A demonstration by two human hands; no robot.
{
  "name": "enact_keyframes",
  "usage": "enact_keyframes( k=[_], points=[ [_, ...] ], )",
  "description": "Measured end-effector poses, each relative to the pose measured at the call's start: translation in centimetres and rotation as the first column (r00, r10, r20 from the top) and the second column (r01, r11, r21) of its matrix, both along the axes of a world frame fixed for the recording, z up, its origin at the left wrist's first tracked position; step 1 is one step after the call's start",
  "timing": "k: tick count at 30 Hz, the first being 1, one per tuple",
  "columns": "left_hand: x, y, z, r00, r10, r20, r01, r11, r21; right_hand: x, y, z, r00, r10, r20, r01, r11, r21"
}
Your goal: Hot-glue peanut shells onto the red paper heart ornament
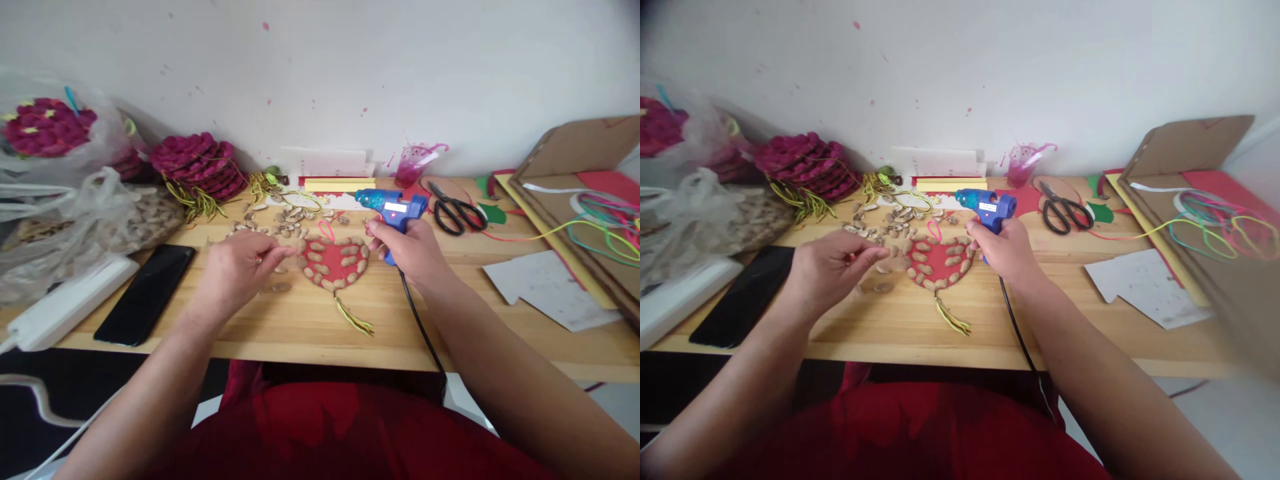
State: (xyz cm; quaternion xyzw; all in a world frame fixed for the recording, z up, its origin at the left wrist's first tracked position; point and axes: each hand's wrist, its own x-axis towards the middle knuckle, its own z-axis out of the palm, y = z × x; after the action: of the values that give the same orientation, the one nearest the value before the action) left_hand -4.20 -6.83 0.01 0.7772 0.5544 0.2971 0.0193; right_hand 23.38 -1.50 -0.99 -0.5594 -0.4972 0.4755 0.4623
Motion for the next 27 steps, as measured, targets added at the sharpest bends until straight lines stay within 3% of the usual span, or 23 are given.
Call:
enact_keyframes(
  k=[6,13,21,27],
  points=[
    [-3.3,-1.5,1.0,0.987,0.161,0.012,-0.161,0.987,-0.030,-0.2,0.0,0.1,0.998,-0.018,-0.063,0.019,1.000,0.015],
    [-6.0,-3.3,0.2,0.970,0.236,0.063,-0.234,0.972,-0.036,-0.2,0.0,0.3,0.996,-0.027,-0.088,0.027,1.000,0.001],
    [-6.4,-3.9,0.3,0.953,0.303,-0.013,-0.303,0.953,-0.025,-0.1,0.2,-0.1,0.994,-0.026,-0.105,0.028,0.999,0.016],
    [-5.7,-2.7,0.2,0.949,0.311,0.055,-0.307,0.949,-0.066,0.1,0.2,-0.2,0.995,-0.028,-0.096,0.029,1.000,0.011]
  ],
)
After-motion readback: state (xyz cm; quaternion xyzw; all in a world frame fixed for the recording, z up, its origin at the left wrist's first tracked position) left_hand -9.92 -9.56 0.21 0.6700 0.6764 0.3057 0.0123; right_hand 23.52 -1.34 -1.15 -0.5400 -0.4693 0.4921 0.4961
